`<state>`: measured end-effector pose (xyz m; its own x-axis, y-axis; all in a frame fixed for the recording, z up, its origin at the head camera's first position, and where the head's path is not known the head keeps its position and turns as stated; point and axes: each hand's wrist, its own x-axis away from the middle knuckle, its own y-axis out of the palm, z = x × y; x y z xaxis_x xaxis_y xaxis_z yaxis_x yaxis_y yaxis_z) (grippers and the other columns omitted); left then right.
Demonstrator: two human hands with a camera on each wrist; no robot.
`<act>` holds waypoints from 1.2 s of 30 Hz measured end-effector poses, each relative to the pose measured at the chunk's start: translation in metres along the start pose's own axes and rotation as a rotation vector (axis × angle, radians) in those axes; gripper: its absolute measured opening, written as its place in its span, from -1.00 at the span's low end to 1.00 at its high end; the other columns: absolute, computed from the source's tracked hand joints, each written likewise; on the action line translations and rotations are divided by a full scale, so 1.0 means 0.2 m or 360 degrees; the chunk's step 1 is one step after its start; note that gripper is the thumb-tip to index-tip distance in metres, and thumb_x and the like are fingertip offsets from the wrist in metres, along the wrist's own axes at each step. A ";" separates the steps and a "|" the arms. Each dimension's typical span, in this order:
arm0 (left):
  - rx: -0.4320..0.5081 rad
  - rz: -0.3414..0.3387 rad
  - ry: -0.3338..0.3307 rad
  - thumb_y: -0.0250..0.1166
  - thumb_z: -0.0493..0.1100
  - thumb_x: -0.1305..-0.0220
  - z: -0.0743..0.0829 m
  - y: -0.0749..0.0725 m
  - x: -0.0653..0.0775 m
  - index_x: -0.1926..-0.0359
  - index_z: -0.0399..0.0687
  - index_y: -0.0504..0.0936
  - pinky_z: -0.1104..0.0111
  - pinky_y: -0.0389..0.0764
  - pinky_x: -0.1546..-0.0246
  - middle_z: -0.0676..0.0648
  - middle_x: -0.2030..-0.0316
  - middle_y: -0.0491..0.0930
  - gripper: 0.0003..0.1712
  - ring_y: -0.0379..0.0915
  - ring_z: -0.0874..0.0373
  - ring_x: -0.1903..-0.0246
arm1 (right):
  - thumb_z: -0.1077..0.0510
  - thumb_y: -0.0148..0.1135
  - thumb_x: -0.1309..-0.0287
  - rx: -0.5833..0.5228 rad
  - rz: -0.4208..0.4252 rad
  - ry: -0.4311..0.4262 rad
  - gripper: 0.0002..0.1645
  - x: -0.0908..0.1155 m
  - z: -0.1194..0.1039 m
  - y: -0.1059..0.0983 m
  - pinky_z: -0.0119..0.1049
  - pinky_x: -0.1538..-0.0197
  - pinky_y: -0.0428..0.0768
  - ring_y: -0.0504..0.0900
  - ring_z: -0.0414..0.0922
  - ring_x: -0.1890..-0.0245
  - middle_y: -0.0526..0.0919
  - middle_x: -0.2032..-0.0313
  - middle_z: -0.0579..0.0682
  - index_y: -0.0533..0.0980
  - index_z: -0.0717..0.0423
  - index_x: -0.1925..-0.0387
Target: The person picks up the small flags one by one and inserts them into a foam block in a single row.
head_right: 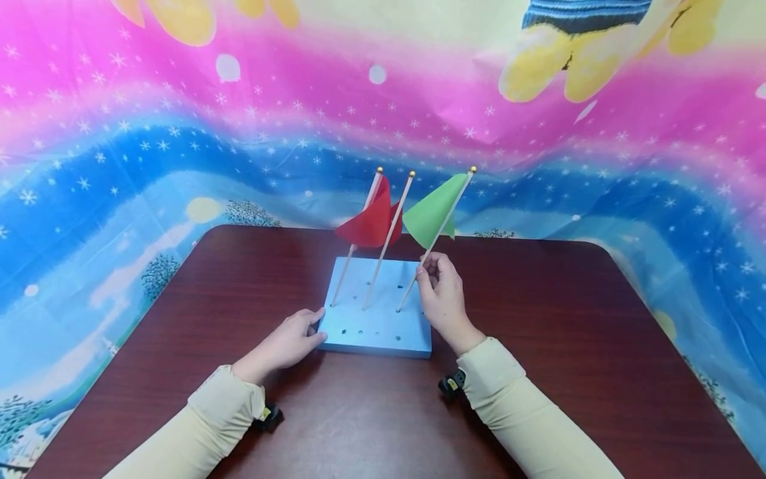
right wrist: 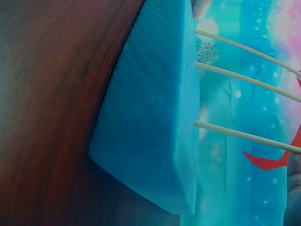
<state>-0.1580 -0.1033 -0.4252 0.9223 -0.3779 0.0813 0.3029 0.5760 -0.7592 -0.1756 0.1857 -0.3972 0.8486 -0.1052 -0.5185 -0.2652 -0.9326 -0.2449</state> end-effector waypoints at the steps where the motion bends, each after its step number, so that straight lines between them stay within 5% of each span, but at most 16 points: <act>1: 0.0004 0.0000 -0.0001 0.30 -0.25 -0.43 0.00 0.00 0.00 -0.44 -0.47 0.34 0.12 0.54 0.06 -0.35 -0.17 0.52 -0.33 0.48 0.00 0.14 | 0.48 0.08 -0.42 0.0019 -0.0007 -0.0010 -0.89 0.00 0.00 0.00 -0.55 0.09 0.55 0.61 -0.13 0.23 0.58 0.21 0.28 0.43 0.46 0.07; 10: 0.0011 -0.0009 -0.0003 0.30 -0.25 -0.43 -0.01 0.00 0.00 -0.45 -0.46 0.33 0.12 0.54 0.07 -0.34 -0.17 0.52 -0.32 0.49 0.02 0.16 | 0.47 0.13 -0.39 0.0192 -0.0078 -0.0037 -0.87 0.02 0.03 0.01 -0.50 0.14 0.54 0.64 0.10 0.25 0.60 0.24 0.24 0.47 0.42 0.06; 16: 0.0017 -0.0012 -0.0010 0.30 -0.24 -0.43 -0.01 0.00 0.00 -0.45 -0.45 0.33 0.15 0.54 0.09 -0.32 -0.15 0.53 -0.32 0.47 0.04 0.18 | 0.47 0.15 -0.37 0.0238 -0.0086 -0.0018 -0.85 0.03 0.04 0.02 -0.38 0.16 0.57 0.64 0.08 0.26 0.59 0.24 0.23 0.46 0.45 0.06; 27: 0.0016 -0.0005 -0.0005 0.29 -0.26 -0.43 0.01 -0.01 0.00 -0.44 -0.46 0.34 0.13 0.54 0.06 -0.34 -0.15 0.53 -0.33 0.47 0.02 0.17 | 0.43 0.19 -0.37 0.0333 -0.0136 -0.0101 -0.87 0.05 0.06 0.03 -0.43 0.19 0.47 0.57 0.02 0.28 0.59 0.25 0.17 0.49 0.38 0.08; 36: 0.0008 -0.0001 -0.0017 0.30 -0.26 -0.42 0.01 -0.01 0.00 -0.44 -0.47 0.35 0.11 0.54 0.05 -0.35 -0.17 0.52 -0.33 0.48 0.00 0.14 | 0.41 0.21 -0.36 0.0271 -0.0143 -0.0024 -0.84 0.05 0.04 0.02 -0.53 0.14 0.50 0.58 -0.01 0.23 0.59 0.22 0.18 0.51 0.36 0.06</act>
<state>-0.1579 -0.1030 -0.4235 0.9247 -0.3703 0.0887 0.3045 0.5794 -0.7560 -0.1715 0.1832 -0.4107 0.8658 -0.0178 -0.5000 -0.2635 -0.8658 -0.4254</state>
